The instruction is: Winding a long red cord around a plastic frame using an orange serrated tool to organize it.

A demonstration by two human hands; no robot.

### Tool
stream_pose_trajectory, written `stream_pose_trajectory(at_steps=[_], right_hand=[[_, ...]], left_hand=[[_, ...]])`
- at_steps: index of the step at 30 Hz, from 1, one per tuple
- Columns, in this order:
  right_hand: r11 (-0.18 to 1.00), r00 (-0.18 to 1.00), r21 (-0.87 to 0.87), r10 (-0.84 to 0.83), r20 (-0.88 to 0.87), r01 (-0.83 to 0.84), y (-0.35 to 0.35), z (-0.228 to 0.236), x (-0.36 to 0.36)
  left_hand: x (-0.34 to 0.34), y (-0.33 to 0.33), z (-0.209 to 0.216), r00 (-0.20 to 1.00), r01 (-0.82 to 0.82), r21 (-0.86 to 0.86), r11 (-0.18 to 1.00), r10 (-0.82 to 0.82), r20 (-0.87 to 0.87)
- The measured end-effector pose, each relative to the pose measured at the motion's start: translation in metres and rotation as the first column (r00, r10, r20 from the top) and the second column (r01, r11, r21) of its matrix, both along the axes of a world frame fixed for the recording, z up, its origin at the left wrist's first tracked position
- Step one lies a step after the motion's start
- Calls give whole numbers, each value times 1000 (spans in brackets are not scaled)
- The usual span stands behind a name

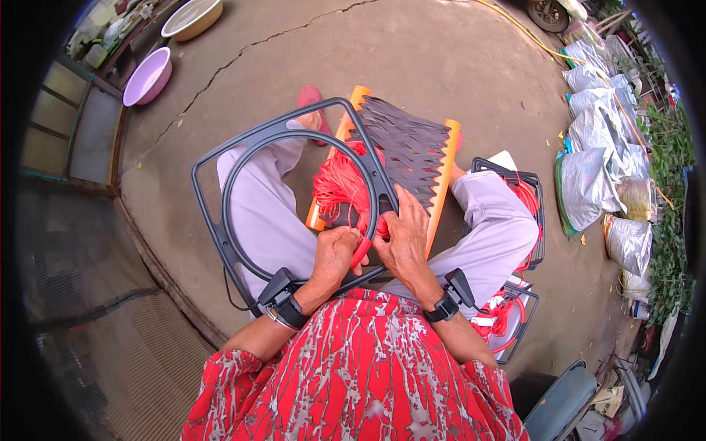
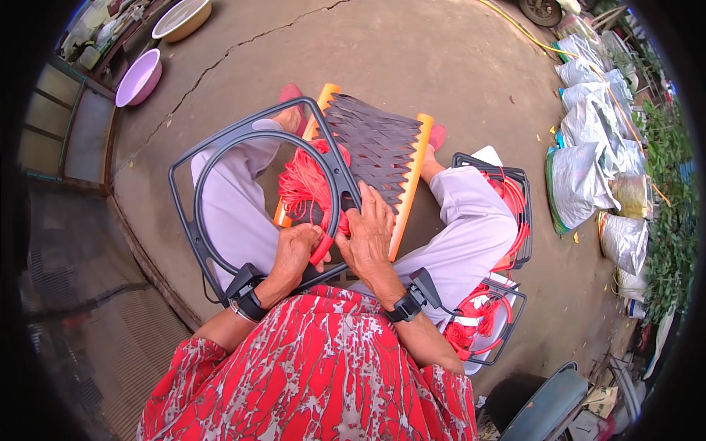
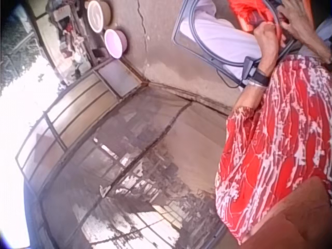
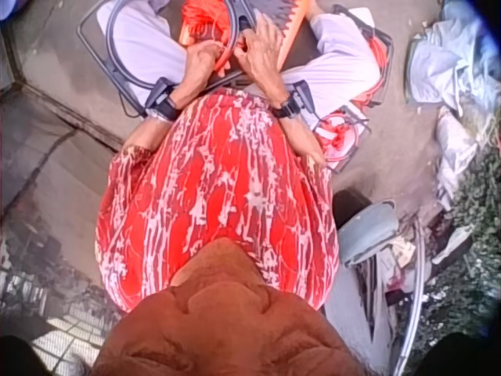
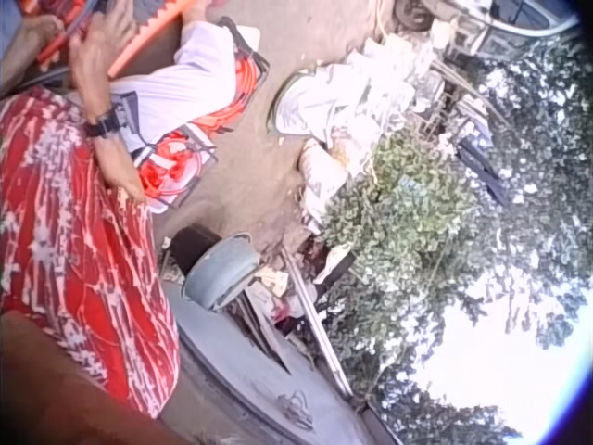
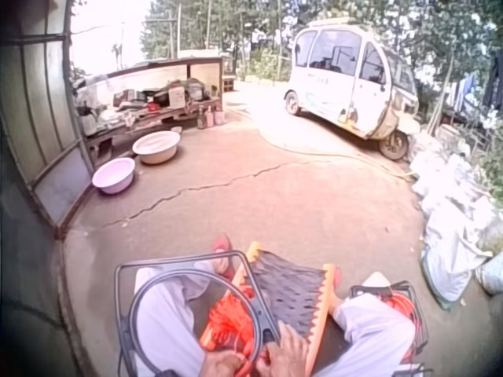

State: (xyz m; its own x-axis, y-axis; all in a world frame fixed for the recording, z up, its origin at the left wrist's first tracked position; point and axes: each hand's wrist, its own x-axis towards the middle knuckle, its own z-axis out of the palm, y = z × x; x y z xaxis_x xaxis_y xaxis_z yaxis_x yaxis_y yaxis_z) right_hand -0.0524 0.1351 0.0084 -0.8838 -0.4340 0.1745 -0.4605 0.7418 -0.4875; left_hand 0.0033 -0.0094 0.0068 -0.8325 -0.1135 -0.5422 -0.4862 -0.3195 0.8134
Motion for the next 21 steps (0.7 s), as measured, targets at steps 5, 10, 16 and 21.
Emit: stream_pose_trajectory(at_steps=[5,10,16,21], right_hand=[[991,990,-133,-5,141,24,15,17,7],[916,839,-384,116,532,116,46,64,7],[750,730,-598,237,641,282,37,67,4],[699,798,-712,393,458,64,10,44,2]], left_hand=[[-2,-2,-2,1000,-13,16,1000,13,-23],[-4,-5,1,1000,-4,-15,1000,4,-28],[-6,-2,0,1000,12,65,998,-10,-21],[-5,-4,3,976,-23,177,984,60,-208]])
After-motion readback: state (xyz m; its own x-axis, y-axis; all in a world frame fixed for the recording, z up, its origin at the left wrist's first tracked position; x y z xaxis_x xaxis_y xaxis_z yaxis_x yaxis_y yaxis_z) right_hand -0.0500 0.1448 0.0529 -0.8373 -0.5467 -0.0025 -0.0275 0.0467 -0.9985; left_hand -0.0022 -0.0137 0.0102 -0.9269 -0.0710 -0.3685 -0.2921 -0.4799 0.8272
